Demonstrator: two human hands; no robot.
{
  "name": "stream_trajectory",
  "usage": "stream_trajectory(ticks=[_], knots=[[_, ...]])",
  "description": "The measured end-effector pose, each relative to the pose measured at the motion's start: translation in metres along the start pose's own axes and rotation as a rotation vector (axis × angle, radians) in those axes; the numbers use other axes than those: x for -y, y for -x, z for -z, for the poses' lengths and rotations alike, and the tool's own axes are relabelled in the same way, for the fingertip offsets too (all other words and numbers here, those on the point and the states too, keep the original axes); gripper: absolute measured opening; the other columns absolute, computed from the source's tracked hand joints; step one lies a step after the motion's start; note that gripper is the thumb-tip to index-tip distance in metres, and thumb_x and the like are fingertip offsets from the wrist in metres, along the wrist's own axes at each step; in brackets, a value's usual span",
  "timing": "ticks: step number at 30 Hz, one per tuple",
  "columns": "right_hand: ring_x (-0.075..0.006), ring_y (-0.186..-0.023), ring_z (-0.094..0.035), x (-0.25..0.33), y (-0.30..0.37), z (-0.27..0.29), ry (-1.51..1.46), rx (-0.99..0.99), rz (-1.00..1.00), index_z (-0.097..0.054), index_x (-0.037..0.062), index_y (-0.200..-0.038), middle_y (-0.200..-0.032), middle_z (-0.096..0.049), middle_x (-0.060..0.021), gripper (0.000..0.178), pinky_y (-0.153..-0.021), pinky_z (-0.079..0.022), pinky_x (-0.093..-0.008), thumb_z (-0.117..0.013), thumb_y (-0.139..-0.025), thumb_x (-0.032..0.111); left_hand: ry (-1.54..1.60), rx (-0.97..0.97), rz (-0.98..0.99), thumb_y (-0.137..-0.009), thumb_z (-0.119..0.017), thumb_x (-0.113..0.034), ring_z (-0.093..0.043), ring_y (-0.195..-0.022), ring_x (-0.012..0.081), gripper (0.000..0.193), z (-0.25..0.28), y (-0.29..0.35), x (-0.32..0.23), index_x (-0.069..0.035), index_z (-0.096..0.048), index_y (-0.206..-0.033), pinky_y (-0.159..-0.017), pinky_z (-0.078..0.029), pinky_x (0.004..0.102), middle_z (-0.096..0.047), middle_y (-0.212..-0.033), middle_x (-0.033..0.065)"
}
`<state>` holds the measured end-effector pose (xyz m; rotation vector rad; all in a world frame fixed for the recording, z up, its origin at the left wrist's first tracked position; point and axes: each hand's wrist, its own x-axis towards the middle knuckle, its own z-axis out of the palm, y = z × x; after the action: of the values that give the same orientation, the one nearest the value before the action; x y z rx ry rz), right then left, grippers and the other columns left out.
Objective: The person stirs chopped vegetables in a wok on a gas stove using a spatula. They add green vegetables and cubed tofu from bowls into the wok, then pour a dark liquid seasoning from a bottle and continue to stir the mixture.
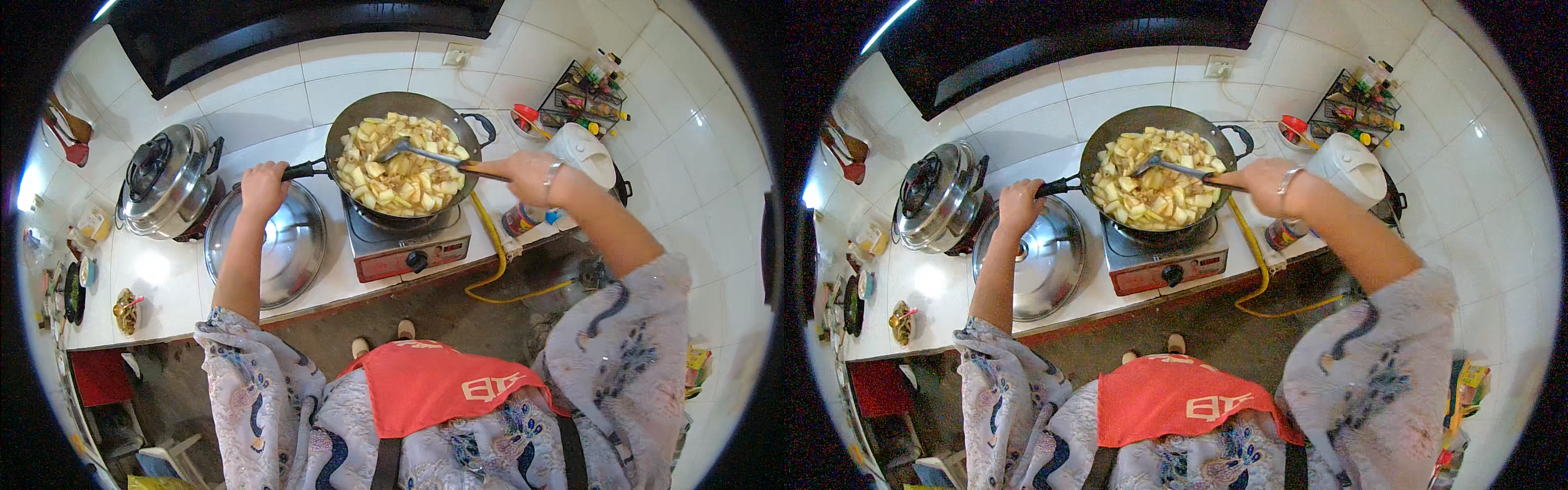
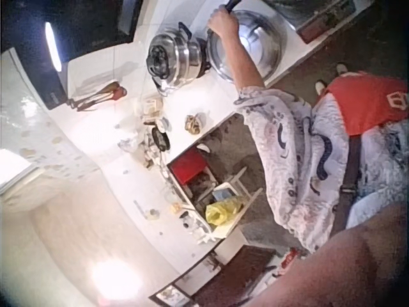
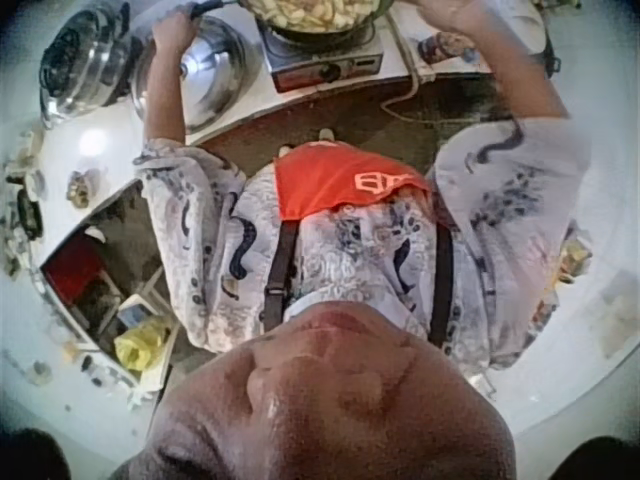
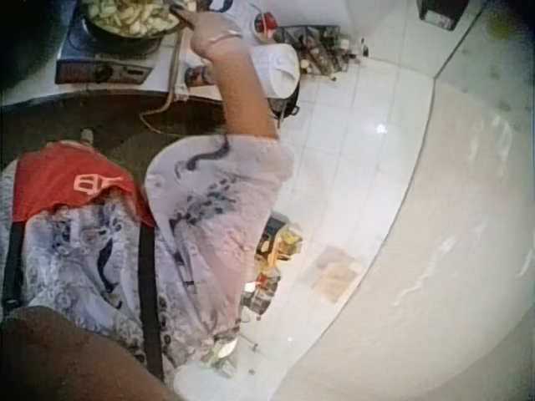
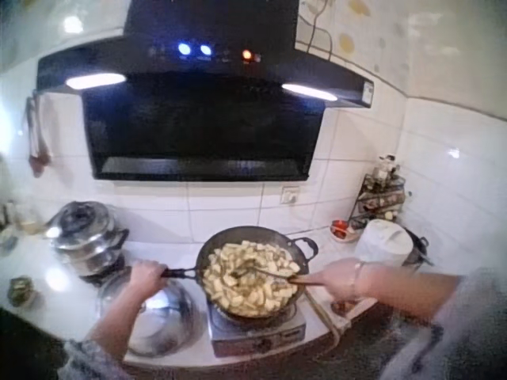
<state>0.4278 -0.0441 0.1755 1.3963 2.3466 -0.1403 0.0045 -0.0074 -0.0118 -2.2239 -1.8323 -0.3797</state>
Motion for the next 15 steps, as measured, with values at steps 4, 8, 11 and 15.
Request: stream_trajectory(ticks=[4,8,11,15], knots=[[-0.0355,-0.084,-0.062,-0.033,0.025,0.028,-0.02,-0.138,0.125,-0.053,0.0184,-0.127,-0.091,-0.064,-0.0206,0.049,-0.076,-0.049,-0.0439,-0.053,-0.079,0.008,-0.017,0.008,0.018,-0.073,-0.069,-0.021,-0.06,-0.084,0.028,0.03,0.005,0.001,0.003,-0.014,-0.062,-0.101,-0.072,-0.044,0.0431,-0.061,-0.086,0.0065],[-0.0378,-0.084,-0.061,-0.024,0.011,0.038,-0.011,-0.068,-0.144,-0.052,0.015,-0.126,-0.09,-0.063,-0.0225,0.044,-0.076,-0.049,-0.0439,-0.05,-0.082,0.01,-0.018,-0.026,0.029,-0.074,-0.067,-0.021,-0.06,-0.084,0.0254,0.022,0.005,0.001,-0.002,-0.015,-0.063,-0.095,-0.074,-0.044,0.0414,-0.062,-0.084,0.0046],[-0.0381,-0.09,-0.06,-0.055,-0.008,0.017,-0.04,-0.037,-0.204,-0.056,0.0135,-0.114,-0.094,-0.064,-0.0199,0.033,-0.078,-0.048,-0.0437,-0.043,-0.085,0.008,0.008,-0.059,0.016,-0.073,-0.068,-0.02,-0.06,-0.083,0.0253,0.022,0.006,-0.001,-0.004,-0.014,-0.064,-0.094,-0.074,-0.043,0.0407,-0.062,-0.083,0.0045],[-0.0194,-0.051,-0.06,-0.077,0.006,0.029,-0.462,0.294,-0.298,-0.057,0.011,-0.109,-0.07,-0.062,-0.0143,0.024,-0.046,-0.05,-0.034,-0.042,-0.094,0.024,0.019,-0.078,-0.004,-0.071,-0.069,-0.019,-0.059,-0.083,0.0268,0.03,0.004,0.004,0.0,-0.014,-0.063,-0.099,-0.074,-0.043,0.0414,-0.061,-0.084,0.0059]])
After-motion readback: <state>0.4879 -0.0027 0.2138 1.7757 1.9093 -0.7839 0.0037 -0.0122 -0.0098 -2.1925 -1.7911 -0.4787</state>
